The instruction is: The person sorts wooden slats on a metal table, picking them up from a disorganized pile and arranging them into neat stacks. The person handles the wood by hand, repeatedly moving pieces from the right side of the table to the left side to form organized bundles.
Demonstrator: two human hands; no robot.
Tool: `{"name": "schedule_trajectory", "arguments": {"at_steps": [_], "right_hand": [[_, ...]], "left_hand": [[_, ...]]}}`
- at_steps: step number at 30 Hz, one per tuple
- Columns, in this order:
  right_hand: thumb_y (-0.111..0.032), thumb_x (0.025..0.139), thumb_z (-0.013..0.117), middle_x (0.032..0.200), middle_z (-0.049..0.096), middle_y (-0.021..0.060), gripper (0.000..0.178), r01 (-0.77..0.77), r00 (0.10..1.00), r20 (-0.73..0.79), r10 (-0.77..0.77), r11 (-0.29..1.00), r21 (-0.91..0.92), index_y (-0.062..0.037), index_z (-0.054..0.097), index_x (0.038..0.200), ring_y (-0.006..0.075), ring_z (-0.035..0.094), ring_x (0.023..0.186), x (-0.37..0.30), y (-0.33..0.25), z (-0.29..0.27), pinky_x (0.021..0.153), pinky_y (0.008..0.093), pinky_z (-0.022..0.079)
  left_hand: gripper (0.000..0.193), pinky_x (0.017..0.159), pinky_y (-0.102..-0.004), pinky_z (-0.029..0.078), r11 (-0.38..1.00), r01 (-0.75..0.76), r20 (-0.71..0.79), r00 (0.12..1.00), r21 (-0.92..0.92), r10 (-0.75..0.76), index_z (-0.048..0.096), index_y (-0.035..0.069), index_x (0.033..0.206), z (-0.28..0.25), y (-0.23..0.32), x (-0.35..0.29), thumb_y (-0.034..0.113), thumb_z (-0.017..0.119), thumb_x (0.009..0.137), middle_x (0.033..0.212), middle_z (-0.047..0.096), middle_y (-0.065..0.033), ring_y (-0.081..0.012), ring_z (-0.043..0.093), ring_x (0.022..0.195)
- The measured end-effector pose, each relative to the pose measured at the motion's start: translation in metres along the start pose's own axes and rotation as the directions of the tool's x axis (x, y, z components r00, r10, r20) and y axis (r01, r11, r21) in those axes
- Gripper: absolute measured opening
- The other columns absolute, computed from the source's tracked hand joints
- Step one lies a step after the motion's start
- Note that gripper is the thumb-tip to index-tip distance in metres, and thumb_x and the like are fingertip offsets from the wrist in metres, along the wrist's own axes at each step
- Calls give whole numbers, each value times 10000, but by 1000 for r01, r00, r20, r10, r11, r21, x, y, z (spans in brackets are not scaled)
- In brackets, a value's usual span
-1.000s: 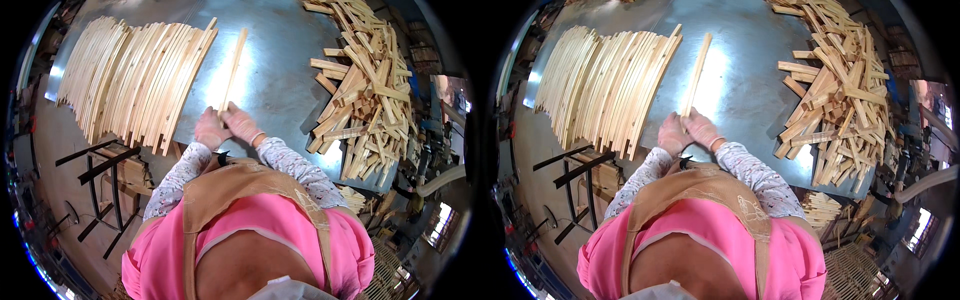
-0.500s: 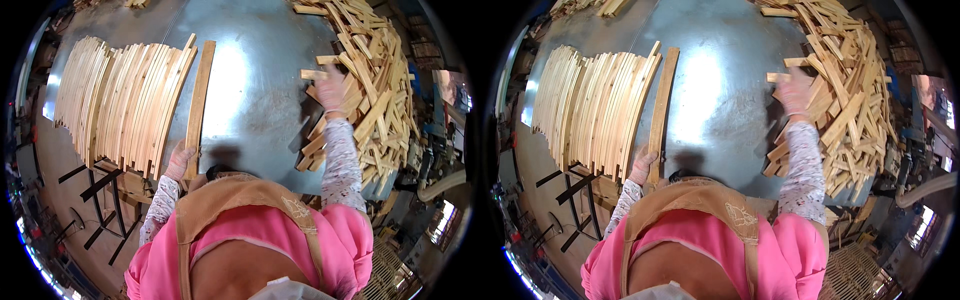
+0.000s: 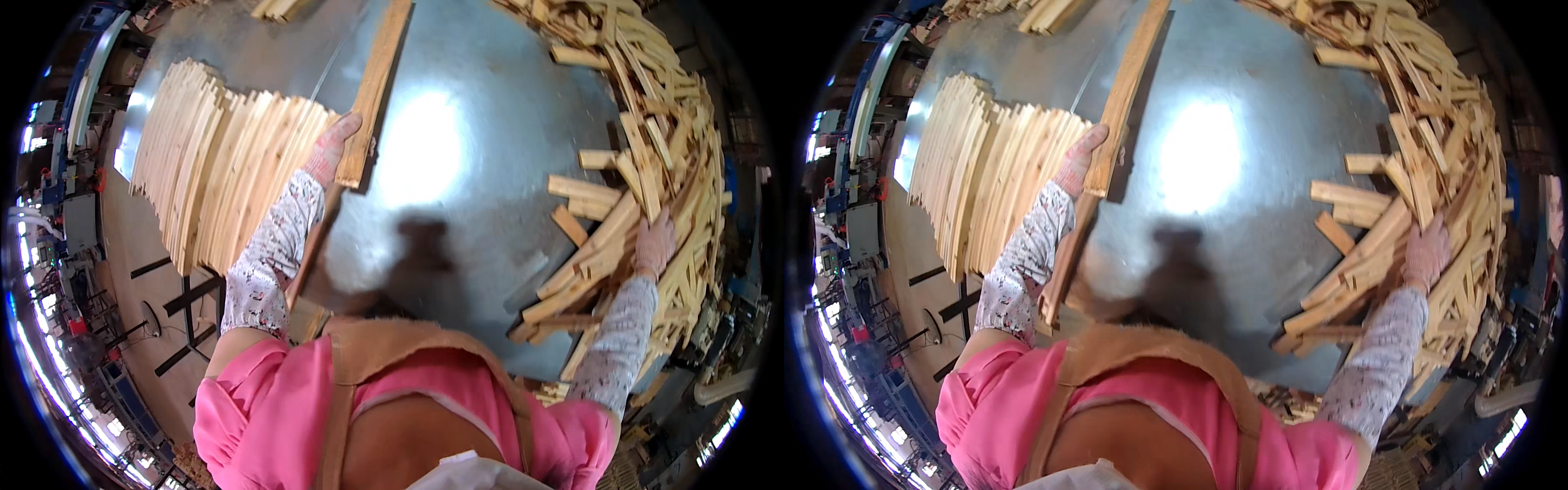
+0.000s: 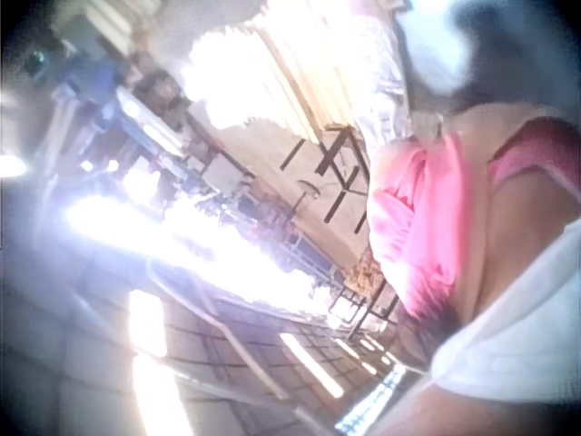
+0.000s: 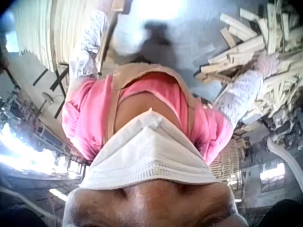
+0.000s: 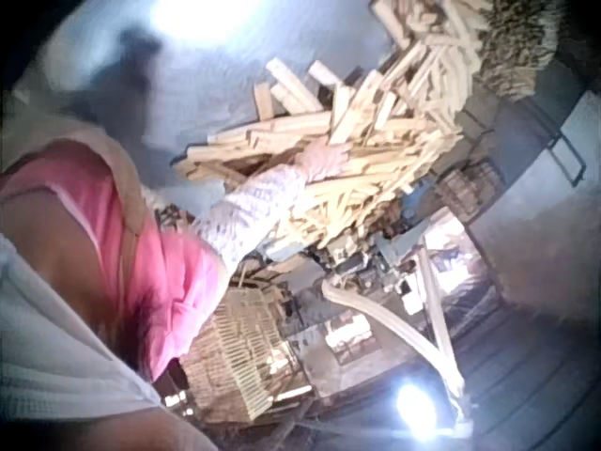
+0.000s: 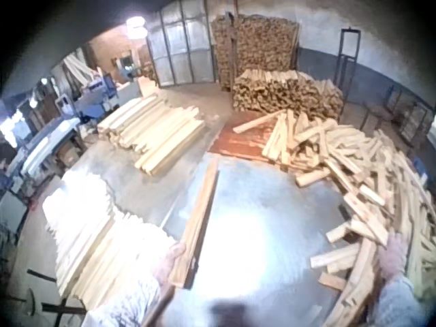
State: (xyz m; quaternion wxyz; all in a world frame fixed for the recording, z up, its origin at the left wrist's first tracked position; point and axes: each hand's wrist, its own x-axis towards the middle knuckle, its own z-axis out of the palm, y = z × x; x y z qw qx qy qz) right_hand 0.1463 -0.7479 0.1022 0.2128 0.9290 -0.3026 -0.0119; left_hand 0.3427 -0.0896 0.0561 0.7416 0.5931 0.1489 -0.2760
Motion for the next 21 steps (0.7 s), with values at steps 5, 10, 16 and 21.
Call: {"name": "schedule_trajectory", "arguments": {"at_steps": [5, 10, 16, 21], "right_hand": [[-481, 1032, 604, 1399, 631, 229, 719, -80, 996, 38, 84, 992, -94, -62, 447, 1595, 421, 596, 1313, 2, -5, 8, 1090, 525, 477], [-510, 1060, 554, 1447, 592, 225, 745, -172, 970, 128, 206, 955, -240, -98, 381, 1656, 419, 556, 1358, 14, -26, 5, 1130, 529, 438], [-519, 1080, 540, 1437, 585, 226, 753, -216, 956, 131, 264, 930, -296, -134, 325, 1690, 424, 542, 1359, 20, -31, 18, 1153, 536, 412], [-500, 1081, 550, 1557, 518, 255, 752, -266, 925, 203, 321, 929, -257, -169, 298, 1707, 448, 482, 1445, 30, -39, 15, 1223, 535, 363]], "left_hand": [[426, 721, -347, 616, 999, -5, 90, 996, -53, 10, 596, 30, 1421, -35, 82, 133, 261, 652, 1068, 984, 718, -109, -205, 703, 798], [526, 873, -358, 592, 963, -170, 74, 985, 207, 158, 590, 12, 1505, -84, 134, 255, 266, 674, 1052, 1096, 738, -112, -206, 713, 959], [567, 1128, -417, 483, 155, 64, -140, 822, 986, 552, 640, 94, 1457, -101, 156, 337, 421, 690, 996, 1346, 691, -175, -315, 653, 1291], [739, 1132, -482, 486, 76, 180, -195, 872, 981, 449, 512, 167, 1572, -100, 163, 334, 511, 698, 946, 1495, 612, -207, -396, 609, 1353]]}}
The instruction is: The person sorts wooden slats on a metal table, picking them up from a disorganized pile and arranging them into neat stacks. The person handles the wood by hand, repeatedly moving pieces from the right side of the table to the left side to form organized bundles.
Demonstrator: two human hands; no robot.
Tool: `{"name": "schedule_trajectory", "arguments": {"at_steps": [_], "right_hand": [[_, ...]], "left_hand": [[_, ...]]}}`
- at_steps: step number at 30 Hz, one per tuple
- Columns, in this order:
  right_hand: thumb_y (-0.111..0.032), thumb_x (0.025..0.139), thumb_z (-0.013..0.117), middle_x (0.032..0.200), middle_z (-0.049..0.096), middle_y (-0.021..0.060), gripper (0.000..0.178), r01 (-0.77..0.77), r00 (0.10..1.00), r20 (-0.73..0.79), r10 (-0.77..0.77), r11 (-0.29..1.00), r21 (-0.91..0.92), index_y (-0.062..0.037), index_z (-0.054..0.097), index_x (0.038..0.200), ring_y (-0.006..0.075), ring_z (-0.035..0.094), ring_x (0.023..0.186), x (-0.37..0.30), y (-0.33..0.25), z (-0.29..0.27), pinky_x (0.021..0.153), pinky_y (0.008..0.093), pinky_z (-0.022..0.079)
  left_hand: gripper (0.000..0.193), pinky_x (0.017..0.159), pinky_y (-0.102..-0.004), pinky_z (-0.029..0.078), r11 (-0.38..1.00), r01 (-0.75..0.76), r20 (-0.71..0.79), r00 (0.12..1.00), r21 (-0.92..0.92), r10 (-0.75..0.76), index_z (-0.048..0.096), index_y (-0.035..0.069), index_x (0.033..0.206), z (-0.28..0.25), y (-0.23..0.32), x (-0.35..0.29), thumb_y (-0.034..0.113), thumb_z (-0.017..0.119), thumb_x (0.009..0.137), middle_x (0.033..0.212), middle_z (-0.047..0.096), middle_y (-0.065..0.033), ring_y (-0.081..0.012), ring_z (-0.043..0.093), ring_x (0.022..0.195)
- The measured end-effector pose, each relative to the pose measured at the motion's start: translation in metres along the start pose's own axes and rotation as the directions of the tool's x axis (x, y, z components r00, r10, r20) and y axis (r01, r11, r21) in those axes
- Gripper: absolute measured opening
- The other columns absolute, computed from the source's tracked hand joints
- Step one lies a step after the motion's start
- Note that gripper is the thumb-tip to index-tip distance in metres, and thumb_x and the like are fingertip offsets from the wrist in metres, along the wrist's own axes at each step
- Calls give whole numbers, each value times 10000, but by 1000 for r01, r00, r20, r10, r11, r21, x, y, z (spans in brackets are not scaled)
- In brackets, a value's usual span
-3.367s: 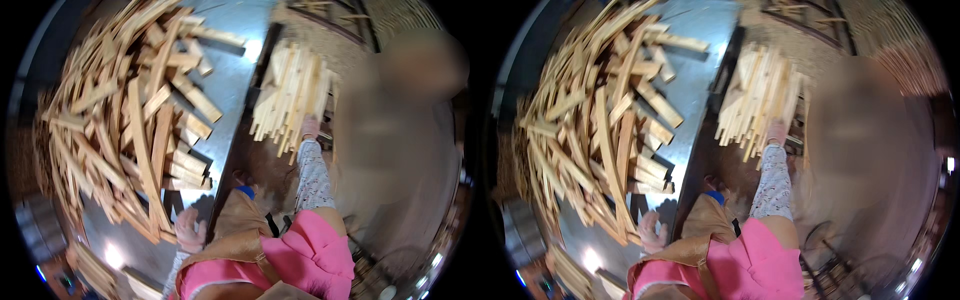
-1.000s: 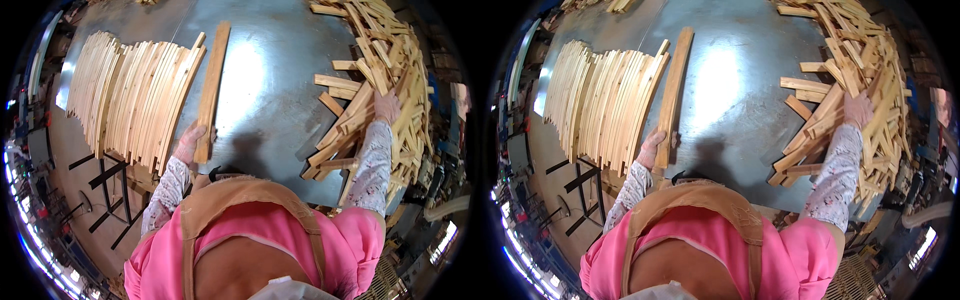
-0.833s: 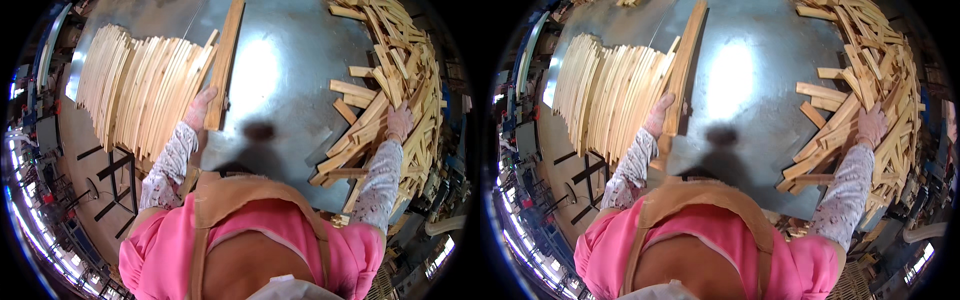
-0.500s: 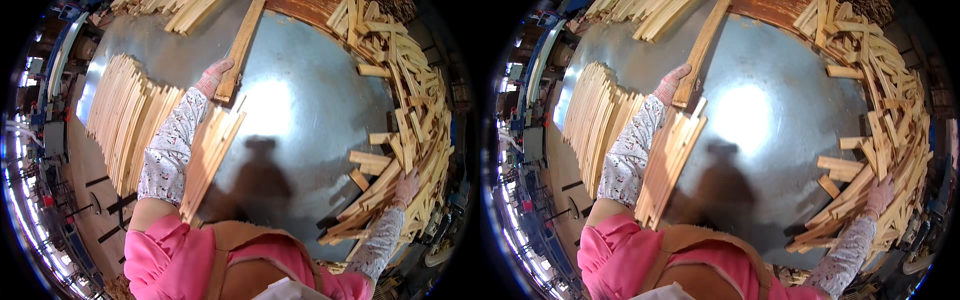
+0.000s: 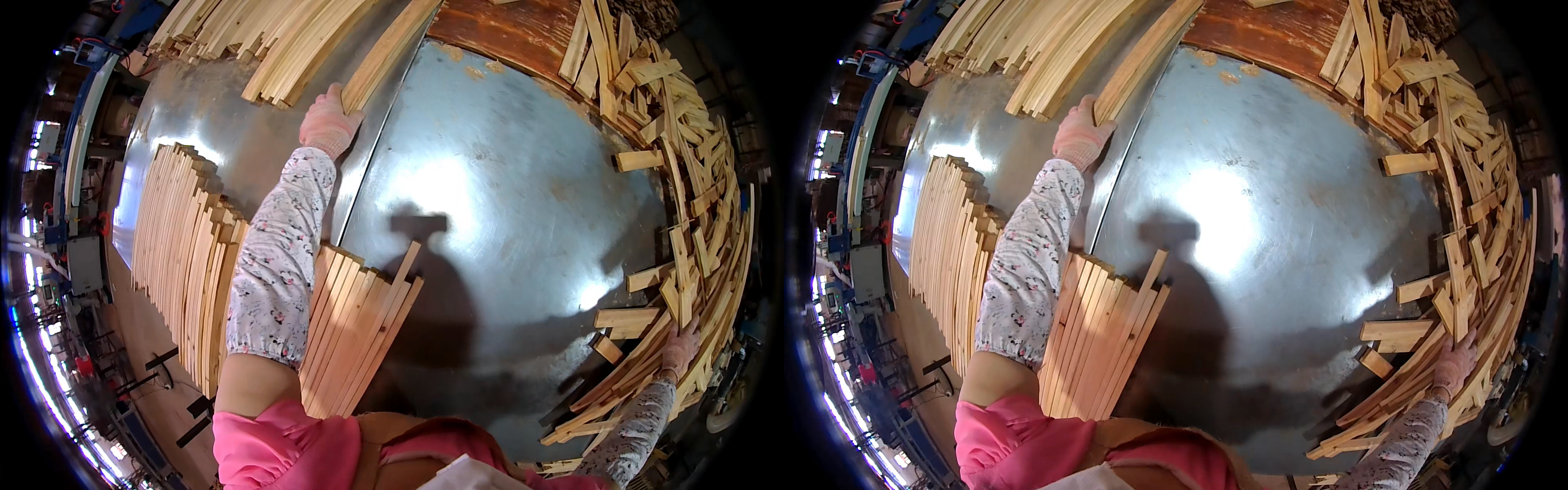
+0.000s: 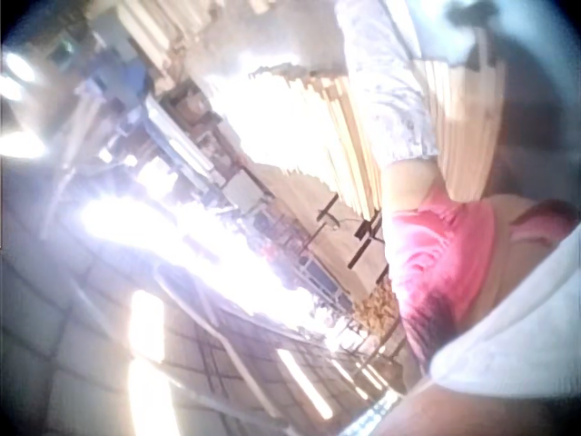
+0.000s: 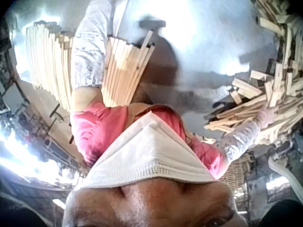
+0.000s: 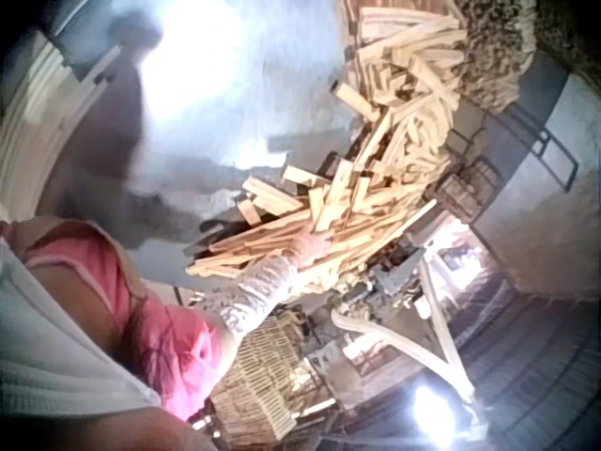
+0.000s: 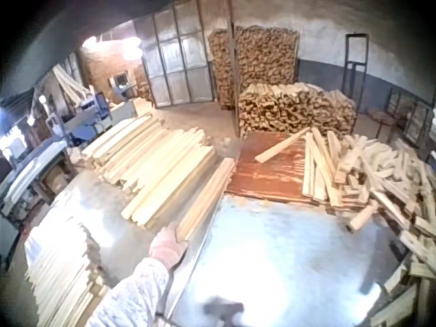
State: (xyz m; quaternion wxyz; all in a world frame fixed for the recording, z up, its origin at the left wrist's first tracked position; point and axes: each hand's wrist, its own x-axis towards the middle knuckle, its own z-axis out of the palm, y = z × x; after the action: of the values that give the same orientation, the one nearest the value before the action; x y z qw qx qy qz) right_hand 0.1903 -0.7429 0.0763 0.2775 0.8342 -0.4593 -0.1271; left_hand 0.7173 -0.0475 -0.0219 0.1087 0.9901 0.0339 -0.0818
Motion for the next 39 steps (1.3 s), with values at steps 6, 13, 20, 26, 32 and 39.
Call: {"name": "schedule_trajectory", "arguments": {"at_steps": [6, 13, 20, 26, 32, 39], "right_hand": [[-459, 1092, 552, 1608, 486, 248, 732, -67, 998, 3, 67, 997, -25, -142, 313, 1706, 455, 485, 1452, -4, -8, -2, 1210, 541, 385], [-261, 985, 713, 1478, 605, 216, 617, 51, 987, -160, -17, 977, 209, -54, 549, 1543, 431, 536, 1381, -12, -3, 3, 1151, 512, 459], [-370, 946, 757, 1168, 685, 233, 642, 530, 822, -204, -533, 581, 618, -90, 590, 1499, 470, 665, 1066, -158, -112, -64, 941, 552, 544], [-175, 1024, 540, 981, 685, 269, 191, 738, 605, -271, -748, 401, 542, -64, 641, 1141, 473, 687, 975, -301, -235, -104, 799, 577, 565], [-215, 1031, 569, 1030, 740, 258, 220, 757, 256, -91, -962, 142, 638, -86, 669, 1179, 434, 747, 904, -495, -304, -180, 711, 551, 587], [-315, 980, 662, 1046, 753, 220, 412, 466, 489, -441, -753, -203, 861, -65, 662, 1308, 367, 735, 867, -484, -293, -198, 823, 418, 595]], "left_hand": [[570, 1078, -530, 528, 997, -50, -30, 998, -55, 48, 538, 80, 1488, -26, -2, 51, 412, 606, 1030, 1417, 660, -254, -401, 634, 1340], [392, 1048, -525, 526, 972, -8, -121, 992, -233, -21, 689, 56, 1329, -57, -47, 101, 256, 519, 1038, 1300, 723, -255, -409, 665, 1281], [518, 666, -398, 635, 38, 281, 281, 926, -959, 252, 466, 49, 1578, -94, -131, -123, 177, 578, 1089, 1082, 716, -183, -246, 717, 760], [661, 808, -319, 628, -156, 406, 348, 888, -901, 300, 500, 45, 1586, -106, -151, -301, 236, 745, 1002, 1221, 727, -128, -197, 730, 976], [728, 1059, -339, 529, 711, -107, -70, 994, -695, 81, 505, -18, 1559, -78, -140, -399, 215, 760, 919, 1399, 646, -164, -237, 649, 1243], [885, 1205, -475, 439, 751, 19, 239, 953, -660, 186, 412, -3, 1595, -101, -98, -506, 346, 831, 898, 1541, 533, -231, -365, 558, 1409]]}}
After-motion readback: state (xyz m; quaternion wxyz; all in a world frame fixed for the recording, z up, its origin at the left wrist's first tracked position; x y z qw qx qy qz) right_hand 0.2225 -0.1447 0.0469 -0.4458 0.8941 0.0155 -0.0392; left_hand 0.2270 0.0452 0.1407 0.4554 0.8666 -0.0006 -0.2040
